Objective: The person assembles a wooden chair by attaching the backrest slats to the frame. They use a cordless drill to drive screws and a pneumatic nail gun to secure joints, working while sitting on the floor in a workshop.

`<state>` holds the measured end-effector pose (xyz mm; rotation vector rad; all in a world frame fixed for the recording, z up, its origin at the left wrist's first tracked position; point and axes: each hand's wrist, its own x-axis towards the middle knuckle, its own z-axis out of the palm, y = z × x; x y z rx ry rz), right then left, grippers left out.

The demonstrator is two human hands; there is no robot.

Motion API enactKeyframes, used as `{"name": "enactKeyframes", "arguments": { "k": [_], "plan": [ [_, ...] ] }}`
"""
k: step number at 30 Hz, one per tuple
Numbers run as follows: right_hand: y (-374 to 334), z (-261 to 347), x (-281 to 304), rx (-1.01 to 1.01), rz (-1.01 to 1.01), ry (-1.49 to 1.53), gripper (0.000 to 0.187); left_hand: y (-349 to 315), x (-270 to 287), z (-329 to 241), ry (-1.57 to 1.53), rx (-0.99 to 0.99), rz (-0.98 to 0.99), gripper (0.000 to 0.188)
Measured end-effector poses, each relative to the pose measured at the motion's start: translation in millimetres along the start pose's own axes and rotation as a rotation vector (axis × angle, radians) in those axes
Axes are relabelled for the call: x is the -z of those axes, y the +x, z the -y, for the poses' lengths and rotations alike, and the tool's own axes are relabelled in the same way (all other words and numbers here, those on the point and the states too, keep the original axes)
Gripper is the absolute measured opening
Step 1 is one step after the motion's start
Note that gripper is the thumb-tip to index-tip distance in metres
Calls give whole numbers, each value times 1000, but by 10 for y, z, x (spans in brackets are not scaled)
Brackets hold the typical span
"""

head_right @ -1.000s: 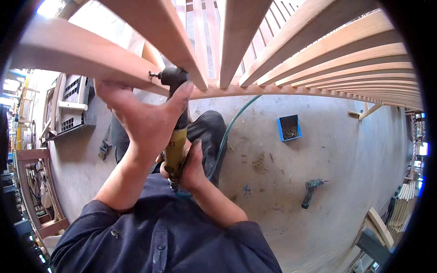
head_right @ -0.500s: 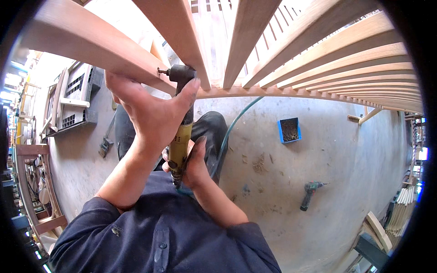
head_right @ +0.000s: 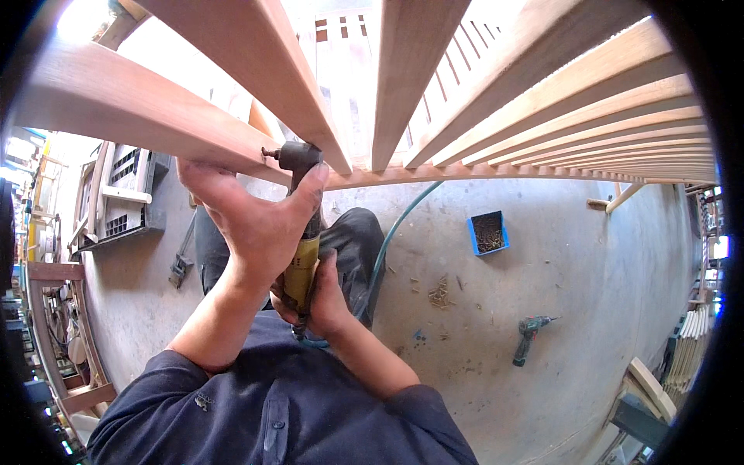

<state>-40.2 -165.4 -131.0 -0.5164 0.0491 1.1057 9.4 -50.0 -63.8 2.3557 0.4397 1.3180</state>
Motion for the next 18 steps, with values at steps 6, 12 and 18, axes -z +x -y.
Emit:
{"name": "enactKeyframes", "arguments": {
  "k": [6,12,18],
  "plan": [
    [15,6,29,77,112,12,106,27,5,-16,8,-21,6,121],
    [29,5,42,22,115,-6,102,48,59,-76,7,49,96,113],
    [60,14,42,20,159,-28,98,-6,-18,29,-97,22,5,119]
  ]
}}
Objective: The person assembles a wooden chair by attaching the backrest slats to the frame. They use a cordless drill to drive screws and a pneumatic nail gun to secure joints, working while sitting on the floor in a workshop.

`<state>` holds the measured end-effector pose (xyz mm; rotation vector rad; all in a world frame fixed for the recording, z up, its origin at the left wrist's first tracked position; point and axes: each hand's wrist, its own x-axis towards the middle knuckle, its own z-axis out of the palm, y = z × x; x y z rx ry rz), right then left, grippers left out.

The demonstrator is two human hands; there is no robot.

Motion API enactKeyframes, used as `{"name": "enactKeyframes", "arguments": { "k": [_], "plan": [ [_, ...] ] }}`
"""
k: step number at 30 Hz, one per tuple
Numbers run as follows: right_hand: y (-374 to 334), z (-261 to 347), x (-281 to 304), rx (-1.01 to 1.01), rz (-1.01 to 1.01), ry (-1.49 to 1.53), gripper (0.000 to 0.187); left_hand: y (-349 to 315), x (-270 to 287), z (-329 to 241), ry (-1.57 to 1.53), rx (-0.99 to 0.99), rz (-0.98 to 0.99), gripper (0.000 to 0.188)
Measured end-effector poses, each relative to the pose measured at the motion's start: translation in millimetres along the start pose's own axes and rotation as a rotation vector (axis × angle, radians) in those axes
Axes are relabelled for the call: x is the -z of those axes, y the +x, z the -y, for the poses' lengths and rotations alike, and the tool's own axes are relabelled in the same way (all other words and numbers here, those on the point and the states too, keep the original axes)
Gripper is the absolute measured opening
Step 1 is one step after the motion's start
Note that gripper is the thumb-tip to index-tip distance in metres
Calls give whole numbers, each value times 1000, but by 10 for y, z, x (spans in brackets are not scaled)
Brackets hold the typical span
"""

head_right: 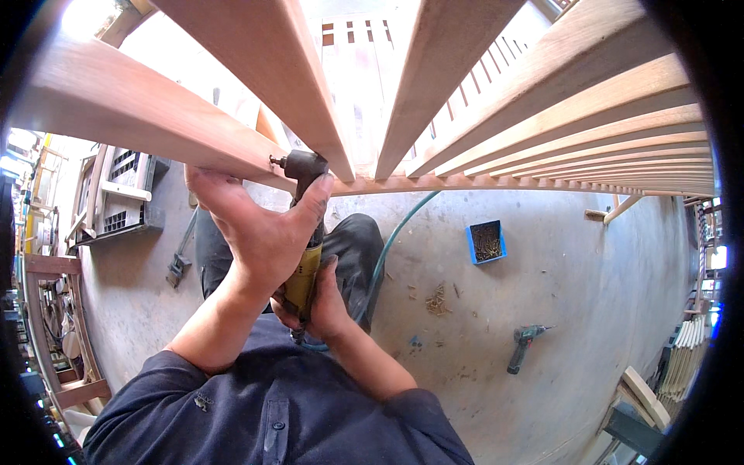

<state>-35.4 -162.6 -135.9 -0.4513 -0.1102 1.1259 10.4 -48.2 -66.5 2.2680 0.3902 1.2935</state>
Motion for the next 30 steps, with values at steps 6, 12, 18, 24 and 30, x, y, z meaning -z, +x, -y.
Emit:
{"name": "enactKeyframes", "arguments": {
  "k": [6,12,18,24,30],
  "plan": [
    [12,-49,67,23,51,72,95,28,27,-36,2,4,16,115],
    [0,-95,92,19,61,160,92,48,111,-118,73,60,126,112],
    [-36,-122,102,104,62,154,80,55,79,-106,-20,35,99,109],
    [-37,-73,128,94,146,133,75,68,107,-151,68,36,96,108],
    [-8,-89,117,91,111,162,76,19,0,-22,-93,19,-29,110]
  ]
}}
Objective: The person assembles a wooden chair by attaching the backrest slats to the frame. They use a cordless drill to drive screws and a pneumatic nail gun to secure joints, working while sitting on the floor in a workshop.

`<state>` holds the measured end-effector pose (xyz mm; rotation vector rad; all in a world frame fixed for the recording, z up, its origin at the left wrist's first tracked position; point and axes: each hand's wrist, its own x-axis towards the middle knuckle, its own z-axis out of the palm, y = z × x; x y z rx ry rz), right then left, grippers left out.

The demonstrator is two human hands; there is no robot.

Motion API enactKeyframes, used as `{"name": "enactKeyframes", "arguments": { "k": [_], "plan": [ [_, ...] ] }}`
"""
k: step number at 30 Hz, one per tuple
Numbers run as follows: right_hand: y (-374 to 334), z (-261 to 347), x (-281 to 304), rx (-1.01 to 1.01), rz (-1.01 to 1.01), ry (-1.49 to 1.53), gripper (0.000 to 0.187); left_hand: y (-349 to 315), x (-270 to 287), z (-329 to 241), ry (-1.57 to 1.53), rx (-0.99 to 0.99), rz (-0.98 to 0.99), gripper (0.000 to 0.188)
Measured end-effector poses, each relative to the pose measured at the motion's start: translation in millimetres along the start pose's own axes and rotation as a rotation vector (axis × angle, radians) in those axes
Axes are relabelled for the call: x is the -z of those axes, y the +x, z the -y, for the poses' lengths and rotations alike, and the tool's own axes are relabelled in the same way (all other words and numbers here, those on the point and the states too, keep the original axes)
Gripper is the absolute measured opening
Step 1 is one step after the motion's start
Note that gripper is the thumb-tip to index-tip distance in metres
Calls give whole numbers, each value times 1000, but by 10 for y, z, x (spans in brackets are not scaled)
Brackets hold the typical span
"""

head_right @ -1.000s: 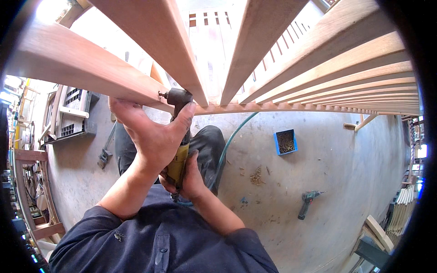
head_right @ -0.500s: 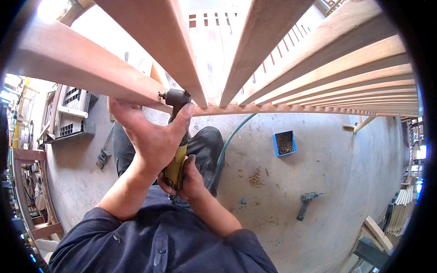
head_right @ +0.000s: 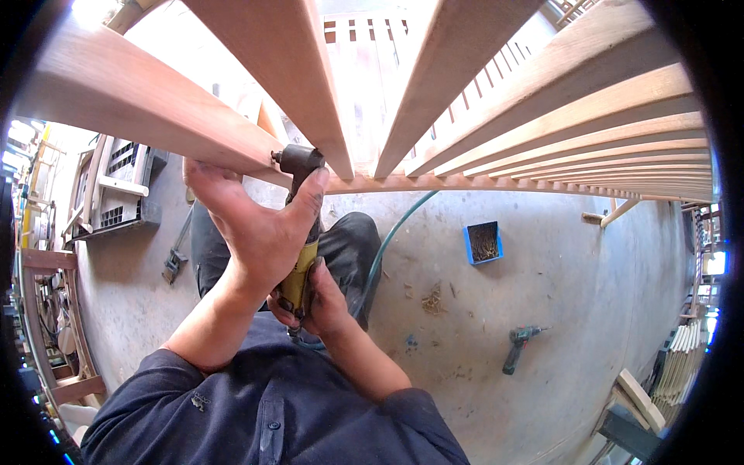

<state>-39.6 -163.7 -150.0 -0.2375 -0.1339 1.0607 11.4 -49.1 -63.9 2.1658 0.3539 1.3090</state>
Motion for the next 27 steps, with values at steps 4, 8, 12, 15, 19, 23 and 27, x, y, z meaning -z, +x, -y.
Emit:
{"name": "enactKeyframes", "arguments": {
  "k": [4,8,12,15,19,23,27],
  "plan": [
    [-2,37,-64,-8,-84,-110,76,7,12,9,26,-8,13,109],
    [10,17,11,-28,-5,-29,78,-1,-18,35,-7,-2,1,108],
    [-1,17,23,-47,-18,-25,79,-18,-34,47,-19,-9,-7,108],
    [7,32,32,-61,15,-50,78,-14,-15,35,-17,4,-9,109],
    [3,52,-15,-52,-40,-15,80,-1,55,50,-14,2,43,113],
    [53,116,-81,-28,4,-31,83,119,290,196,-30,-62,39,128],
    [86,130,-43,-49,63,-46,78,164,344,388,-321,399,180,140]
  ]
}}
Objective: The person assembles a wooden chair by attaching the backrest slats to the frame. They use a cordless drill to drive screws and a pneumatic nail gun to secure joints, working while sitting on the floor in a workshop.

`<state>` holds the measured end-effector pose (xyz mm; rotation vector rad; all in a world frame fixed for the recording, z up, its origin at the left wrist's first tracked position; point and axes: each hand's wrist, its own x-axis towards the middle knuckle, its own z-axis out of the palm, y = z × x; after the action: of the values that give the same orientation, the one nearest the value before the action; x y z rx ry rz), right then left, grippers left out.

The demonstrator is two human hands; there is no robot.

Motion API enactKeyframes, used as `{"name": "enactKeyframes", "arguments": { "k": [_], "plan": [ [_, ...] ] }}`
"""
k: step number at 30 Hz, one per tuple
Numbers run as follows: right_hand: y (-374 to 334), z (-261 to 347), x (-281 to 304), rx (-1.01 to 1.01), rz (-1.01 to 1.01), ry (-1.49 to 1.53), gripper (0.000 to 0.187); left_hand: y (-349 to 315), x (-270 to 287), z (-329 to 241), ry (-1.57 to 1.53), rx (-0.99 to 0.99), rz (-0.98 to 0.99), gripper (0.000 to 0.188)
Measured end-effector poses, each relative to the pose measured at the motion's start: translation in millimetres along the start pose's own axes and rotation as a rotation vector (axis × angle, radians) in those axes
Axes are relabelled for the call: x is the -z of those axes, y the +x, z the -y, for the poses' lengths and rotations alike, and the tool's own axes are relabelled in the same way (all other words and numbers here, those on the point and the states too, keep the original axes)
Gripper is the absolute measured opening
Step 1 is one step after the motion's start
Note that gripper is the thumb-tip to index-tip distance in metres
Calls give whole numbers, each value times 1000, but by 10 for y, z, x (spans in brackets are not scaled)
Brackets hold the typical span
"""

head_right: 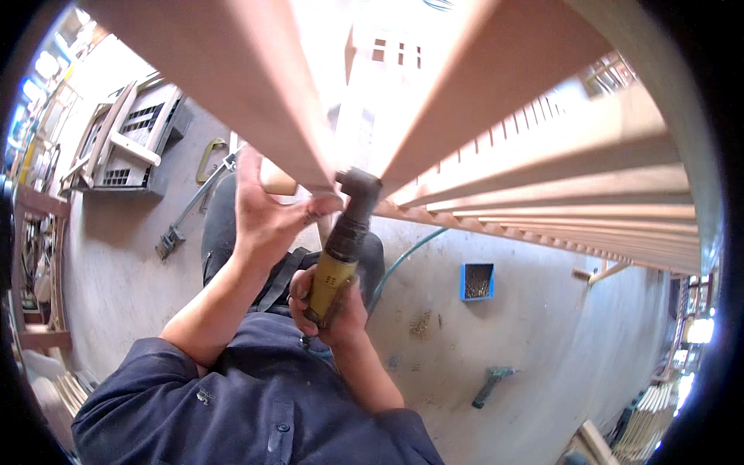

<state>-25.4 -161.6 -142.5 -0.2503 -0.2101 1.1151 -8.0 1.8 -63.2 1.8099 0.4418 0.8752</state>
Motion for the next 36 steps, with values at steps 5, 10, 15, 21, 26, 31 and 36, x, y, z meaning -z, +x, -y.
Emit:
{"name": "enactKeyframes", "arguments": {
  "k": [5,10,15,21,26,31,36],
  "plan": [
    [-12,7,-26,-1,-12,-85,77,-34,-60,12,-554,39,76,133],
    [-10,-25,23,21,-53,-64,82,-139,-83,57,-331,-59,55,144],
    [-4,-67,-58,57,-124,1,82,-235,-86,-39,-91,-89,65,141],
    [-67,-7,137,12,6,-127,84,-274,-166,-159,-105,-50,16,126],
    [-59,0,-93,117,-125,-55,77,-309,-205,-299,-81,-86,-8,116],
    [34,3,-177,171,107,59,67,-324,-223,-332,-84,-52,-39,113],
    [100,25,-193,200,214,98,63,-317,-259,-296,-39,-93,-79,111]
  ]
}}
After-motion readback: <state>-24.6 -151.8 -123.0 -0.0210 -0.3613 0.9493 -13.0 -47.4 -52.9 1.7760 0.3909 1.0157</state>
